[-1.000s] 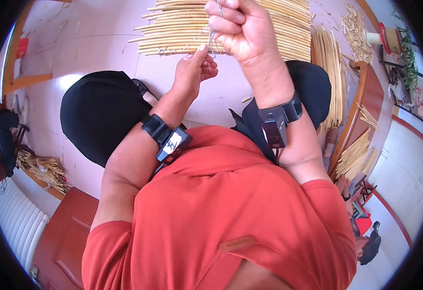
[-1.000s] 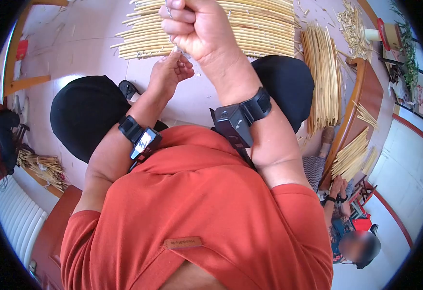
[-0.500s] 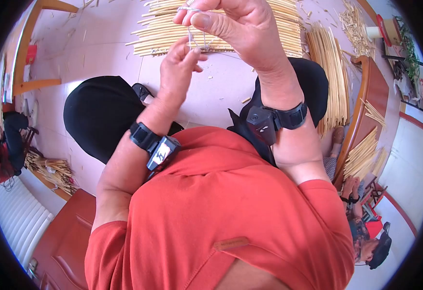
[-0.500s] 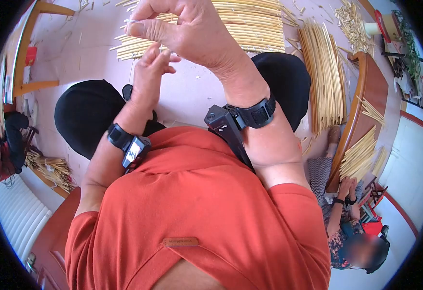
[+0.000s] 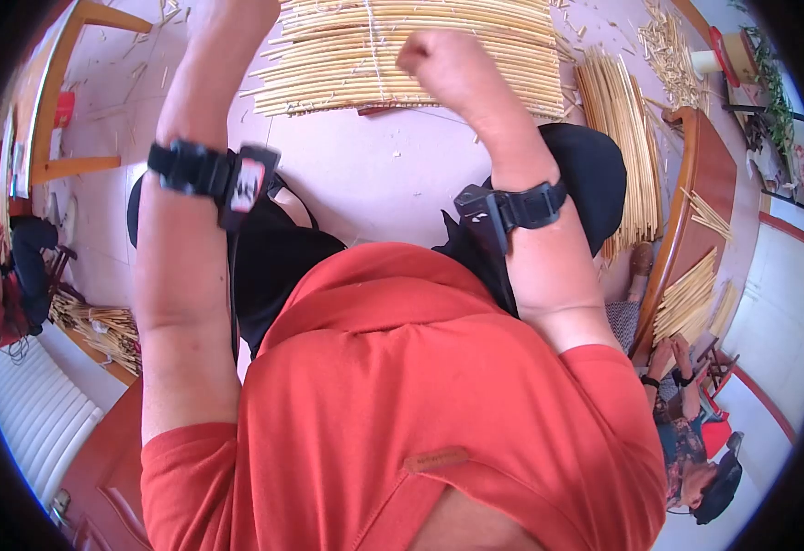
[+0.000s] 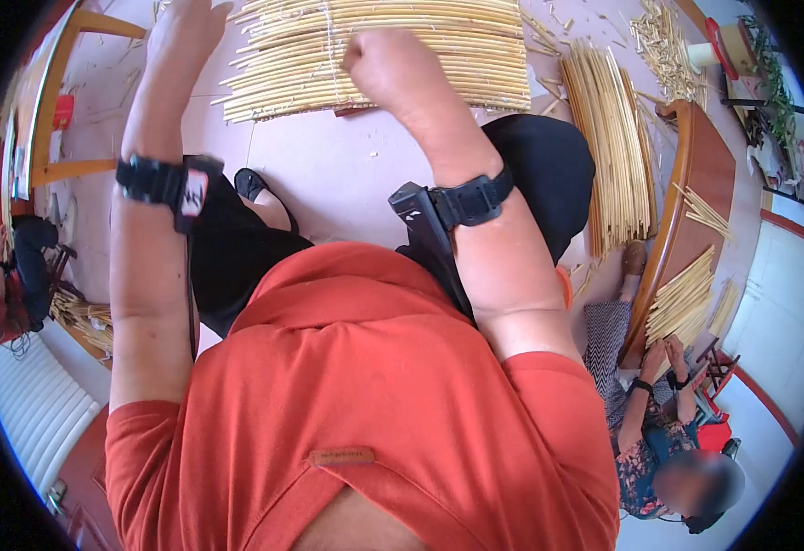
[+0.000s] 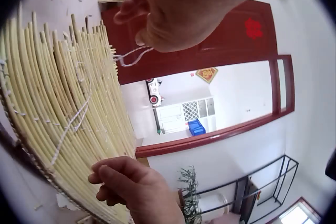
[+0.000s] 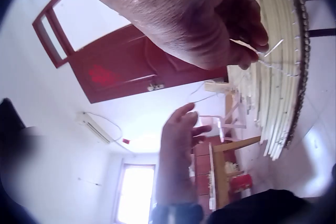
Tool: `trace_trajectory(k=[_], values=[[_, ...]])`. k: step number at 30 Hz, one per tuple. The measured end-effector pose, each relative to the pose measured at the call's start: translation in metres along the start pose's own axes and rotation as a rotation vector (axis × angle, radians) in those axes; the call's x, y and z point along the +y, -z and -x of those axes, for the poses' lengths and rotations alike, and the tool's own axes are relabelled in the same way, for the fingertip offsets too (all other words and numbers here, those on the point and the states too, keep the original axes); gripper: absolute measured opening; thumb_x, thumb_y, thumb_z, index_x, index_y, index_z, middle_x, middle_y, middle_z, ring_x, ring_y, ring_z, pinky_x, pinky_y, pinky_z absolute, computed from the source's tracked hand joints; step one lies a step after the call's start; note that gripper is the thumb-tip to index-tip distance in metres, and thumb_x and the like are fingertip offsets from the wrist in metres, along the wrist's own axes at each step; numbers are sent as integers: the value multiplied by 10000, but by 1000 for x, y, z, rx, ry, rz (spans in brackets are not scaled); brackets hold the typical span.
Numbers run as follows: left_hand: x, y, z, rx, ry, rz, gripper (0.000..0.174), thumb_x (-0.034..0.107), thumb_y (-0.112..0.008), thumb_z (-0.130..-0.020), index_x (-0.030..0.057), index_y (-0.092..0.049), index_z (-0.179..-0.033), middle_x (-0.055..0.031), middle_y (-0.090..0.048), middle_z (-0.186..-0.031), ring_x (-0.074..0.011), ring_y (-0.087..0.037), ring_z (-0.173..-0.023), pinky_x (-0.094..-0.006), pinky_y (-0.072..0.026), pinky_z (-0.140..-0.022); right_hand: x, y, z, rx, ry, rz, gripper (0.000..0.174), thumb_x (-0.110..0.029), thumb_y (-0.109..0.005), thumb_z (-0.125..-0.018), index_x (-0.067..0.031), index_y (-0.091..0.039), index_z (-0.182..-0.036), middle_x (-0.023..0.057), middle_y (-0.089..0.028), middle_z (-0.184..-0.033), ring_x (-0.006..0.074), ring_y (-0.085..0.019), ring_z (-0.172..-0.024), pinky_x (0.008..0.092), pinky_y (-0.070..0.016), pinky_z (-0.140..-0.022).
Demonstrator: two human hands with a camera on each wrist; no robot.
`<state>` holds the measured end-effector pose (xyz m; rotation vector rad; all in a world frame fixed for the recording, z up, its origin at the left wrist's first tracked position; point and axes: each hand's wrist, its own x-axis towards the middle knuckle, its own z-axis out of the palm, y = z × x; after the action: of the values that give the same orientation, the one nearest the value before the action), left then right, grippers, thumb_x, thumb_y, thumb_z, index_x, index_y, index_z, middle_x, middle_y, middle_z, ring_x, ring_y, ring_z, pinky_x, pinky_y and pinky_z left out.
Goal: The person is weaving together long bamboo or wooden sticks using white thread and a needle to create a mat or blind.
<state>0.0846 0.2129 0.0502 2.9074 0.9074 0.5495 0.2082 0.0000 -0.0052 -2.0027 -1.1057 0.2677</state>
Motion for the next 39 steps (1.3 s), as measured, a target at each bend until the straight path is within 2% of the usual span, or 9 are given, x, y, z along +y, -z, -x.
trace_trajectory(k=[5,8,12,17,22,27,32,36,39], values=[[0,-23,79,0,7,124,230,257,-587,-888,167,-661,-1086,-163,-688,-903,-327,-677,-744,-393,-542,-684,13,-38,3,-300,-125,409,233,-260,-582,-843,-57,-696,-825,180,-666,-772,342,-647,-734,422,-507,-712],[26,-29,114,-689,567,744,322,332,-533,-925,43,-662,-983,-53,-679,-739,-111,-493,-399,-258,-413,-407,3,-54,5,-292,-123,484,279,-303,-560,-841,-58,-690,-810,174,-666,-769,350,-651,-748,438,-511,-711],[46,-69,151,-908,821,1193,462,459,-541,-926,38,-581,-1114,-82,-638,-1070,-170,-636,-795,-314,-489,-682,8,-74,7,-169,-11,436,281,-299,-588,-818,-28,-664,-809,180,-660,-757,356,-634,-689,438,-514,-672],[23,-82,141,-1001,625,1081,300,354,-591,-926,60,-608,-869,-17,-619,-744,-114,-571,-650,-251,-457,-620,24,-74,-2,-193,-84,-18,157,-170,-624,-835,-18,-628,-793,91,-663,-720,181,-616,-624,310,-502,-592],[14,-14,89,-350,311,1126,219,207,-554,-941,80,-570,-763,28,-481,-585,-66,-446,-538,-216,-408,-561,27,-75,-5,-151,-229,-451,84,-104,-592,-895,-50,-612,-834,24,-655,-739,55,-599,-664,194,-480,-576],[-16,-70,108,-919,-244,128,253,220,-571,-902,9,-642,-1023,-98,-626,-648,-168,-626,-527,-319,-496,-549,15,-67,-7,-75,-274,-709,108,-143,-563,-941,-82,-595,-858,42,-652,-748,95,-632,-692,213,-504,-621],[43,-83,143,-855,752,1170,437,403,-583,-895,17,-633,-1092,-79,-647,-694,-152,-632,-590,-286,-512,-584,17,-66,-4,-72,-422,-906,160,-178,-513,-969,-83,-564,-852,40,-640,-740,126,-642,-675,238,-516,-644],[34,-69,112,-677,494,1431,265,301,-537,-927,74,-621,-821,-53,-638,-659,-134,-597,-554,-272,-517,-572,22,-67,-5,-53,-489,-1012,152,-163,-499,-972,-75,-562,-866,35,-624,-740,126,-626,-657,249,-523,-650],[42,-31,71,-212,354,1677,330,265,-563,-939,32,-581,-1171,-84,-658,-953,-164,-628,-822,-310,-521,-728,24,-72,-7,-13,-454,-1091,165,-139,-515,-952,-44,-564,-826,41,-586,-698,115,-567,-548,264,-550,-574]])
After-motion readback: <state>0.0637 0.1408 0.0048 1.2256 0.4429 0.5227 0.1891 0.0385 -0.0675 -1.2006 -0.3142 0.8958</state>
